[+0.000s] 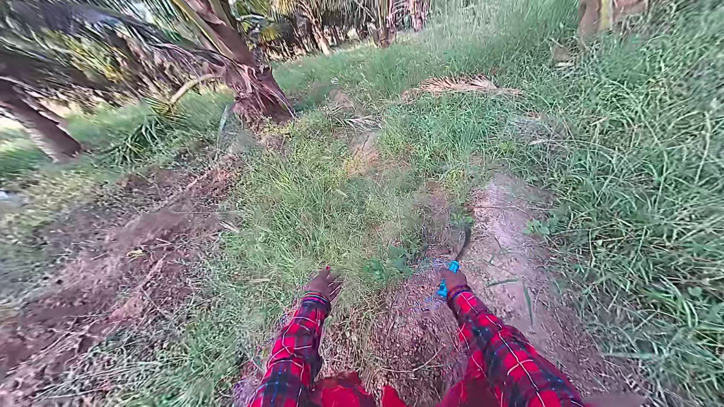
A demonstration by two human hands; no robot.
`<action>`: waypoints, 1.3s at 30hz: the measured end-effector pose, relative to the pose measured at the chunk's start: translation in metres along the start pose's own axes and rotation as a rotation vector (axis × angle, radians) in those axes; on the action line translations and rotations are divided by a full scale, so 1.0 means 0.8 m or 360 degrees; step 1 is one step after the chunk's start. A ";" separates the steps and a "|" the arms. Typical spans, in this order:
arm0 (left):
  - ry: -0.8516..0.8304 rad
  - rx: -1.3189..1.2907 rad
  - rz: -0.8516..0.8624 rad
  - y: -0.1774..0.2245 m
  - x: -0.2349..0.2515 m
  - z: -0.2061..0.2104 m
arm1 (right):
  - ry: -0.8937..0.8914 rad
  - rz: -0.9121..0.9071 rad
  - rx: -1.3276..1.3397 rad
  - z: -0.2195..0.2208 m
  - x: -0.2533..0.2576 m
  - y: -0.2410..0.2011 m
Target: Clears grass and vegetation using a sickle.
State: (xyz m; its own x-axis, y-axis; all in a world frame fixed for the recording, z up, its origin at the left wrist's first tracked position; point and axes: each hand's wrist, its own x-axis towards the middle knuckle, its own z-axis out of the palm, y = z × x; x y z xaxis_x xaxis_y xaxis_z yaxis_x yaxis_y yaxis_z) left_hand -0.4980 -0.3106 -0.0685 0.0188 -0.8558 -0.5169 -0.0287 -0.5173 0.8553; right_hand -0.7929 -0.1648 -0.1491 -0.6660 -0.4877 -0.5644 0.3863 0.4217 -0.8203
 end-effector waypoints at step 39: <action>0.0445 0.1458 0.1028 0.001 0.028 -0.024 | 0.0022 -0.0455 -0.0792 -0.119 -0.065 -0.061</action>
State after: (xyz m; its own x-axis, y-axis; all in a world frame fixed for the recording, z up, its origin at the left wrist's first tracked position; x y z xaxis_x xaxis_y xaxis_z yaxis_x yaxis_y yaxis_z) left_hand -0.4785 -0.3303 -0.0784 -0.0459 -0.9903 0.1313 -0.8256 0.1116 0.5531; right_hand -0.8380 -0.0871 -0.0709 -0.7096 -0.6263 -0.3227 -0.1551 0.5856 -0.7956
